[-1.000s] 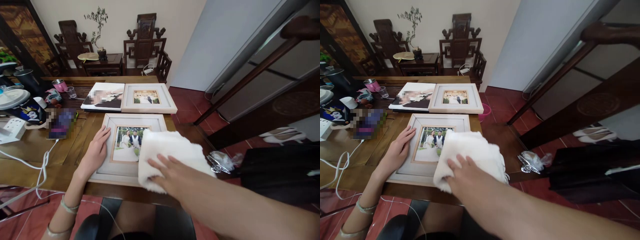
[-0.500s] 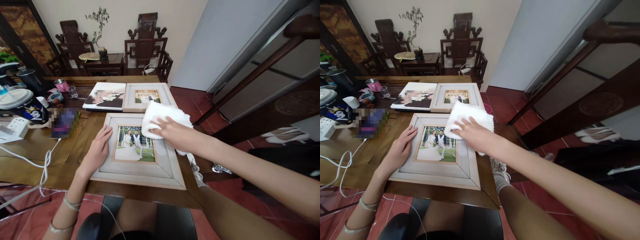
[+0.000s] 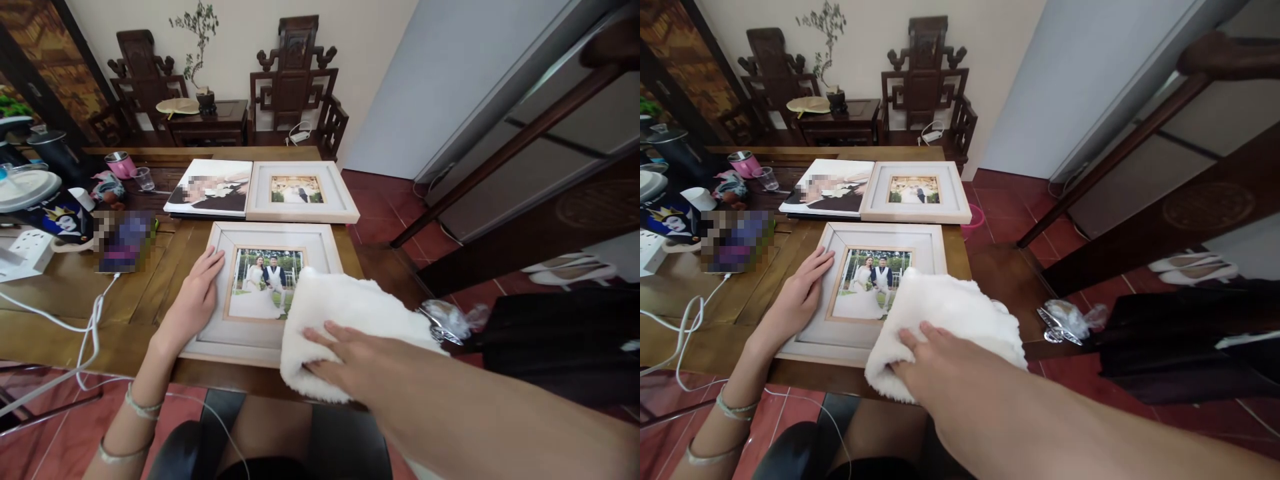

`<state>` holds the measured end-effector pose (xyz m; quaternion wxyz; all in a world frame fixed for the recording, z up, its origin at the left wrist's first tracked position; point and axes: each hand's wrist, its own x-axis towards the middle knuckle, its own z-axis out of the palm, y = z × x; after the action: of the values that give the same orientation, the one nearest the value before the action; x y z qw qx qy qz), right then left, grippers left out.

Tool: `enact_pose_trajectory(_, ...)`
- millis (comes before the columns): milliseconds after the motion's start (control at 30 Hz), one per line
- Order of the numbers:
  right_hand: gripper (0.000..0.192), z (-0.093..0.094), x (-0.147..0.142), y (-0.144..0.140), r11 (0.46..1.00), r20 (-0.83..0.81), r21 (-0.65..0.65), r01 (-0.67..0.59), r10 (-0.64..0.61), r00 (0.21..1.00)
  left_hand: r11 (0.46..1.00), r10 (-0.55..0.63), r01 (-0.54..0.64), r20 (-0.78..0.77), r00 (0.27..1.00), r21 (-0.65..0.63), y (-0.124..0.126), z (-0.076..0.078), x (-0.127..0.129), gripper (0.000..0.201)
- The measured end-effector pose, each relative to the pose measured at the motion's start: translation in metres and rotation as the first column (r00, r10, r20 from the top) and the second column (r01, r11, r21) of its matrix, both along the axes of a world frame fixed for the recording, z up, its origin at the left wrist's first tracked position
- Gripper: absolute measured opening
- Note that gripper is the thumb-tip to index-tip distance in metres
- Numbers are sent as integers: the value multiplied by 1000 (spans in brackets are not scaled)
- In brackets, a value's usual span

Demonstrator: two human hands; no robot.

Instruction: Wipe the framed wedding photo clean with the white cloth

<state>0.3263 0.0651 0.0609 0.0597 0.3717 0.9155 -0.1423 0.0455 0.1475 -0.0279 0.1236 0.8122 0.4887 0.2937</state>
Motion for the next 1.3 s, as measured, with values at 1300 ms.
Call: enact_pose_trajectory(1300, 64, -29, -5, 111, 922, 209, 371, -110, 32, 977, 1000, -20, 20, -33, 999, 11, 2, -1, -2, 48)
